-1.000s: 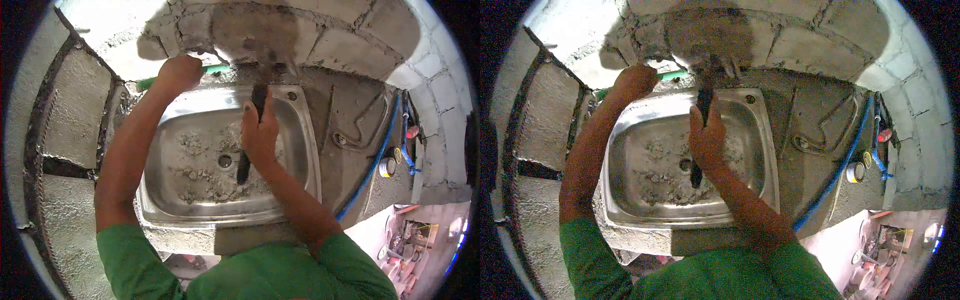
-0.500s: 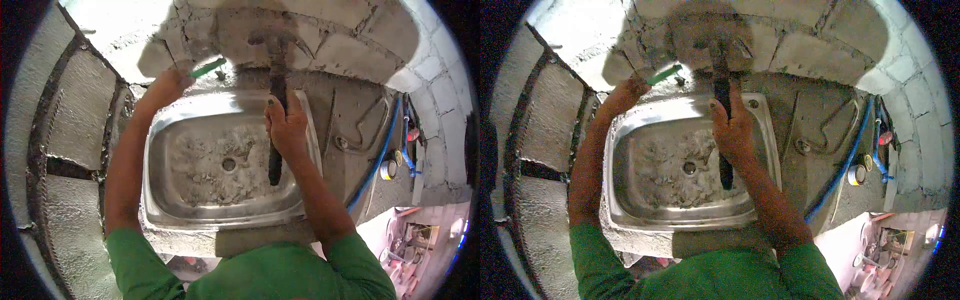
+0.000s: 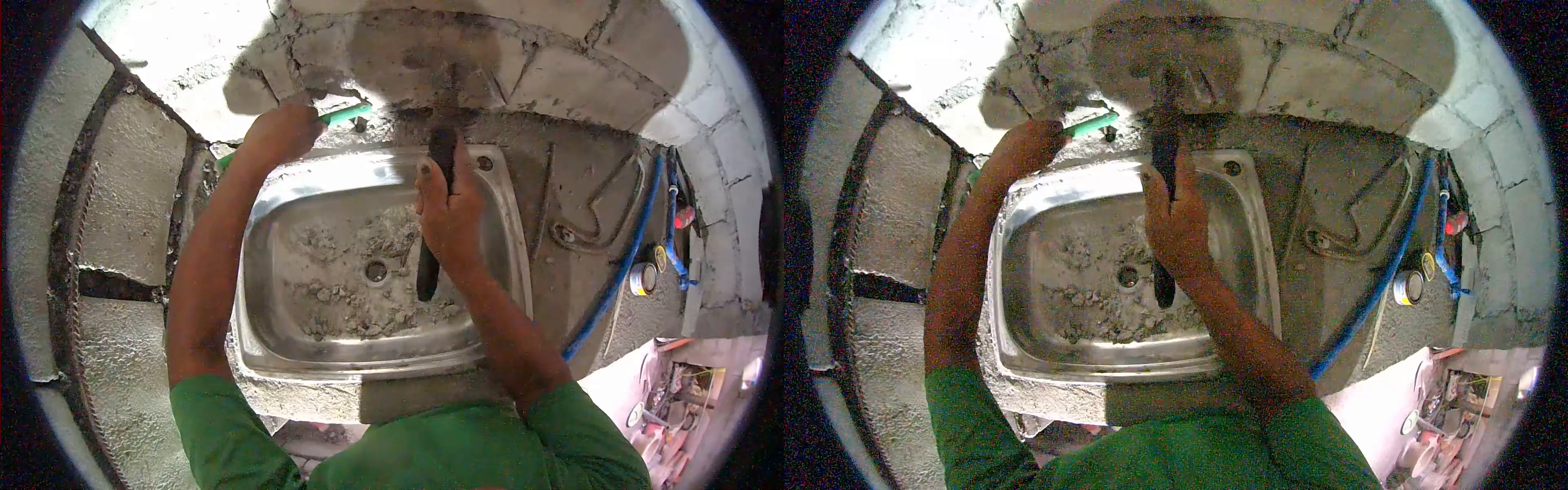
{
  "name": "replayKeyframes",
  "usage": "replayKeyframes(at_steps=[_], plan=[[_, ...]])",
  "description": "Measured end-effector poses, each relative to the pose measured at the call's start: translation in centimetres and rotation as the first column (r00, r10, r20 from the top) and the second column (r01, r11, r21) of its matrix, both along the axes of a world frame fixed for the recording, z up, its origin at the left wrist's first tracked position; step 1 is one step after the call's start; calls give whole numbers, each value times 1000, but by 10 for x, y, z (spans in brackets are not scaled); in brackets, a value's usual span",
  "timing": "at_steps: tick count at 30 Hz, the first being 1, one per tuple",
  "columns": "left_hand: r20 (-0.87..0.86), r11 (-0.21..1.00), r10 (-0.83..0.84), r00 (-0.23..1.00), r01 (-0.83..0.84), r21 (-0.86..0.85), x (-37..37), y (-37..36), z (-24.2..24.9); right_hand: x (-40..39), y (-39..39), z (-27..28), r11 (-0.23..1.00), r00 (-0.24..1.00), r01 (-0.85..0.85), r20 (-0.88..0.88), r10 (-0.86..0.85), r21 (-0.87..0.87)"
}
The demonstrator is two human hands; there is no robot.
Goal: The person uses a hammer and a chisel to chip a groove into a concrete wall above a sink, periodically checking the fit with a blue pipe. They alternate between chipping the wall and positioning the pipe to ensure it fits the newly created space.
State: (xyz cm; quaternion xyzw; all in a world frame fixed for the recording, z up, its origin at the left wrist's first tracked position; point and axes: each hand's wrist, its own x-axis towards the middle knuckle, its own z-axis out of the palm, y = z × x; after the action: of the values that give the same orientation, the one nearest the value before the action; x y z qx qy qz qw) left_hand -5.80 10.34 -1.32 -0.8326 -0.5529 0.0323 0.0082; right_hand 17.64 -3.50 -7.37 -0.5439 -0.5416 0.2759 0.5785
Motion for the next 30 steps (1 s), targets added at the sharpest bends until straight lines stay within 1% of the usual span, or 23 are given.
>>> replayKeyframes(at_steps=[2, 3, 5, 6, 7, 8, 10, 11, 13, 14, 16, 17, 19, 20, 21, 22, 23, 25, 26, 27, 28, 29, 30], plan=[[71, 1000, 25, 997, -26, 16, 1, -4, 3, -5, 7, -4, 998, 994, 52, 99, -56, 43], [74, 999, 31, 997, -32, 16, -1, -5, 2, -11, 17, -15, 973, 962, 95, 231, -144, 211], [16, 995, -85, 996, 84, 50, -3, -4, 1, -16, 29, -34, 919, 908, 111, 338, -249, 380], [-63, 989, -138, 988, 142, 49, -7, 4, -17, -17, 34, -41, 987, 903, 17, 422, -85, 163], [-143, 979, -192, 971, 200, 45, -11, 12, -35, -17, 37, -44, 996, 881, -68, 465, 90, -66], [-98, 985, -161, 982, 167, 51, -11, 8, -34, -15, 35, -36, 996, 881, -66, 465, 83, -53], [26, 996, -85, 996, 84, 41, -17, 6, -39, -5, 18, -11, 972, 942, -127, 283, 180, -197], [95, 998, -61, 994, 57, 36, -24, 5, -46, -1, 12, -2, 968, 941, -127, 284, 187, -215], [46, 997, -76, 996, 75, 27, -19, -2, -36, 3, 10, 20, 985, 948, -159, 268, 170, -62], [39, 998, -62, 997, 62, 10, -13, -8, -30, 0, 11, 29, 986, 948, -159, 269, 169, -60], [79, 998, -59, 995, 58, 9, -14, -4, -43, -6, 11, 40, 976, 911, -114, 372, 178, -188], [83, 998, -60, 995, 60, 7, -18, -2, -55, -6, 19, 24, 975, 910, -112, 375, 177, -190], [-23, 990, -140, 990, 140, -16, -27, 7, -69, -4, 49, -17, 939, 843, -134, 461, 276, -317], [53, 986, -164, 985, 162, 43, -39, 11, -90, -2, 50, -14, 945, 847, -126, 464, 261, -301], [-18, 919, -385, 923, 385, 84, -42, 10, -84, 1, 45, -14, 981, 878, -99, 450, 165, -165], [199, 971, -168, 965, 198, -138, -45, 4, -82, 4, 35, -19, 997, 905, -66, 418, 78, -44], [324, 964, -12, 946, 98, -248, -46, -12, -70, 8, 23, -6, 996, 906, -62, 415, 80, -58], [525, 892, 328, 785, -74, -447, -46, -45, -42, 19, 10, 41, 989, 867, -75, 482, 129, -130], [715, 884, 433, 548, -103, -456, -56, -48, -40, 23, 13, 40, 989, 867, -75, 482, 127, -125], [835, 873, 487, 257, -122, -472, -61, -45, -37, 26, 17, 37, 992, 893, -123, 436, 111, -2], [836, 874, 485, 258, -120, -470, -62, -42, -39, 29, 19, 35, 980, 916, -163, 388, 105, 118], [832, 925, 379, 405, -141, -353, -62, -40, -42, 29, 18, 39, 980, 915, -164, 389, 107, 117], [796, 962, 272, 540, -146, -230, -63, -38, -44, 28, 16, 46, 986, 927, -164, 340, 158, -10]])
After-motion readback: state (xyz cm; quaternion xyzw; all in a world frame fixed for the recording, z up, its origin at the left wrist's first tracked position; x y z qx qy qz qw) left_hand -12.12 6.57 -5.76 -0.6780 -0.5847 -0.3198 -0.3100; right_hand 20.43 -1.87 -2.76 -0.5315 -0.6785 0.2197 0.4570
